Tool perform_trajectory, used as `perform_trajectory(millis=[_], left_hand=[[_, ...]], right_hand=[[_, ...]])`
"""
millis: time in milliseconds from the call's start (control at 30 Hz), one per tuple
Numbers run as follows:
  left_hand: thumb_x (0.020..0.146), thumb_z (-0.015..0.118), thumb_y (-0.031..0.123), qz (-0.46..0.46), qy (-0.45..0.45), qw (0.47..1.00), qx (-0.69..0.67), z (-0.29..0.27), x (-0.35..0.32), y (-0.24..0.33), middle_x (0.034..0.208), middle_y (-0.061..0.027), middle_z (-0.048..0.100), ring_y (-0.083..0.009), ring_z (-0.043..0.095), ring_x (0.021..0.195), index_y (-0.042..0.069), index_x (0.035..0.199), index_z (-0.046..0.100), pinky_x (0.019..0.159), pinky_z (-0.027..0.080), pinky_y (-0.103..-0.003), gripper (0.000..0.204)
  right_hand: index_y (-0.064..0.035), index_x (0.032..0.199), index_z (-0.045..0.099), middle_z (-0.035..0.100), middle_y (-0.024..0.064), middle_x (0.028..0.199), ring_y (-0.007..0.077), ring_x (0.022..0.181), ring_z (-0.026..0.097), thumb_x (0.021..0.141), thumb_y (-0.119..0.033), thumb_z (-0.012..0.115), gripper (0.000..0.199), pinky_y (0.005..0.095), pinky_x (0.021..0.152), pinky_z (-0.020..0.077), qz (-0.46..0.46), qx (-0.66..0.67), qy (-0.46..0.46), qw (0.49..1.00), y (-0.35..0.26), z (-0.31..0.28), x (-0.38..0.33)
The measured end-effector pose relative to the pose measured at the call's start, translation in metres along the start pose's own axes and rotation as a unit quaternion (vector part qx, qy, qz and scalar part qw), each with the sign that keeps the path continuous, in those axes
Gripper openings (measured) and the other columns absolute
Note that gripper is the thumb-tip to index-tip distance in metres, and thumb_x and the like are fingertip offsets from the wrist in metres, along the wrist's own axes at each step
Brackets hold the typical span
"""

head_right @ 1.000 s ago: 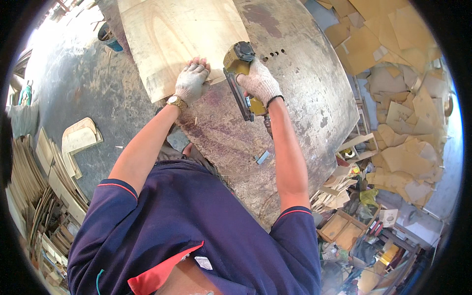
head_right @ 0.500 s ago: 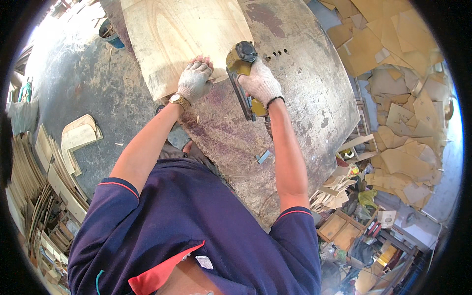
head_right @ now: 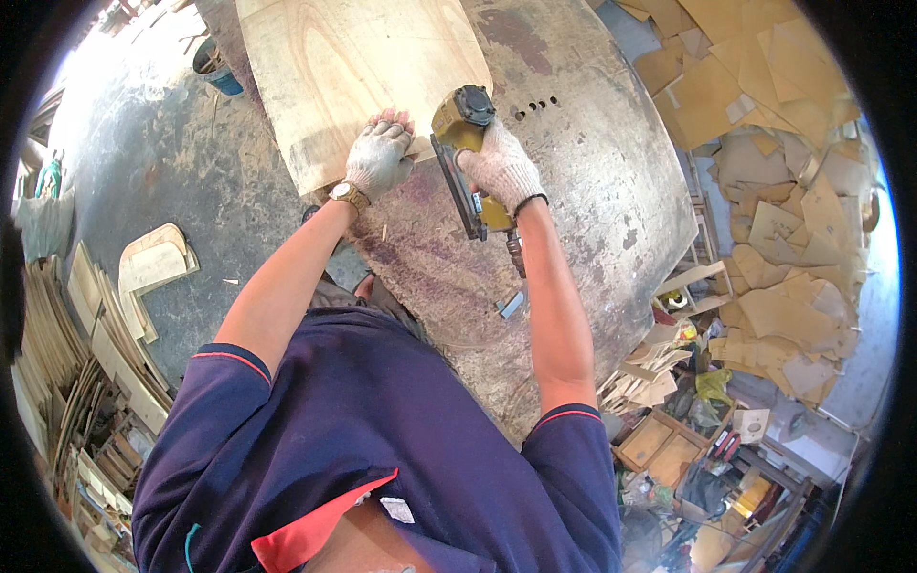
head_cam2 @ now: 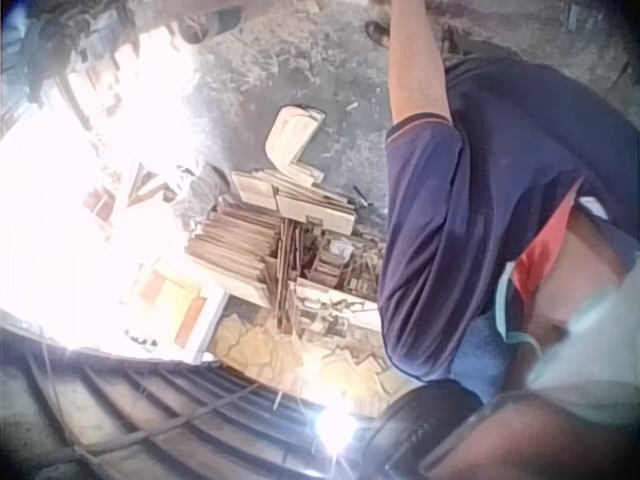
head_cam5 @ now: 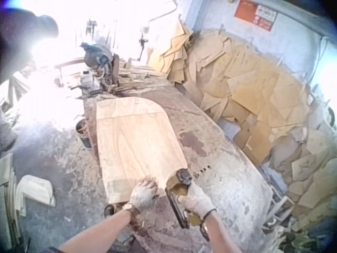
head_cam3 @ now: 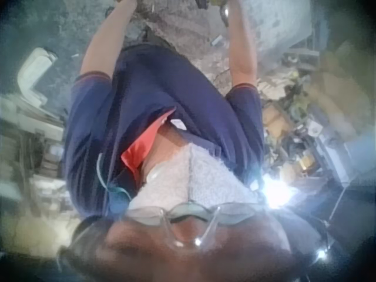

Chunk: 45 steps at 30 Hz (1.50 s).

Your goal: The person gathers small wooden blocks and places them on a workbench. They then use a nail gun to attach the blocks to a larger curved wooden panel, marking positions with a pen and securing the pieces in sequence.

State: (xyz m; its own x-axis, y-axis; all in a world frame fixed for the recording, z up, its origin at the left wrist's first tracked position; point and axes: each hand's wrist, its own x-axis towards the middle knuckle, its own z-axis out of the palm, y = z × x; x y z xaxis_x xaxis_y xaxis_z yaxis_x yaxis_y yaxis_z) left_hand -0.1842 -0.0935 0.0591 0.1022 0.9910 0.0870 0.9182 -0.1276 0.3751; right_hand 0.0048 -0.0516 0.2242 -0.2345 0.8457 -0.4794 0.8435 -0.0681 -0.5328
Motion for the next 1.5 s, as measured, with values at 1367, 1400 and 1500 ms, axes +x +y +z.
perform_trajectory(millis=[1367,1400,1500], left_hand=[[0.092,0.064,0.018,0.026,0.005,1.000,-0.013,0.008,-0.003,-0.011,0.160,-0.0129,0.047,-0.0306,0.036,0.153,0.006,0.146,0.057,0.129,0.024,-0.044,0.056],[0.090,0.064,0.017,0.029,0.015,0.999,-0.014,0.009,-0.004,-0.012,0.157,-0.0132,0.050,-0.0308,0.038,0.152,0.005,0.145,0.058,0.128,0.024,-0.045,0.056],[0.088,0.065,0.013,0.037,0.045,0.998,-0.025,0.014,-0.005,-0.013,0.152,-0.0139,0.055,-0.0314,0.041,0.150,0.004,0.143,0.059,0.128,0.026,-0.046,0.056]], right_hand=[[0.0016,0.133,0.052,0.074,0.0175,0.089,0.0230,0.067,0.073,0.087,-0.016,0.066,0.051,0.0393,0.069,0.0592,0.013,-0.018,-0.009,1.000,-0.014,0.013,-0.002],[0.0015,0.133,0.052,0.074,0.0177,0.090,0.0234,0.067,0.073,0.087,-0.016,0.066,0.051,0.0393,0.069,0.0591,0.009,-0.016,-0.010,1.000,-0.014,0.014,-0.003],[0.0026,0.133,0.052,0.074,0.0193,0.093,0.0254,0.066,0.072,0.086,-0.017,0.066,0.052,0.0400,0.069,0.0592,-0.006,-0.017,-0.003,1.000,-0.014,0.015,-0.003]])
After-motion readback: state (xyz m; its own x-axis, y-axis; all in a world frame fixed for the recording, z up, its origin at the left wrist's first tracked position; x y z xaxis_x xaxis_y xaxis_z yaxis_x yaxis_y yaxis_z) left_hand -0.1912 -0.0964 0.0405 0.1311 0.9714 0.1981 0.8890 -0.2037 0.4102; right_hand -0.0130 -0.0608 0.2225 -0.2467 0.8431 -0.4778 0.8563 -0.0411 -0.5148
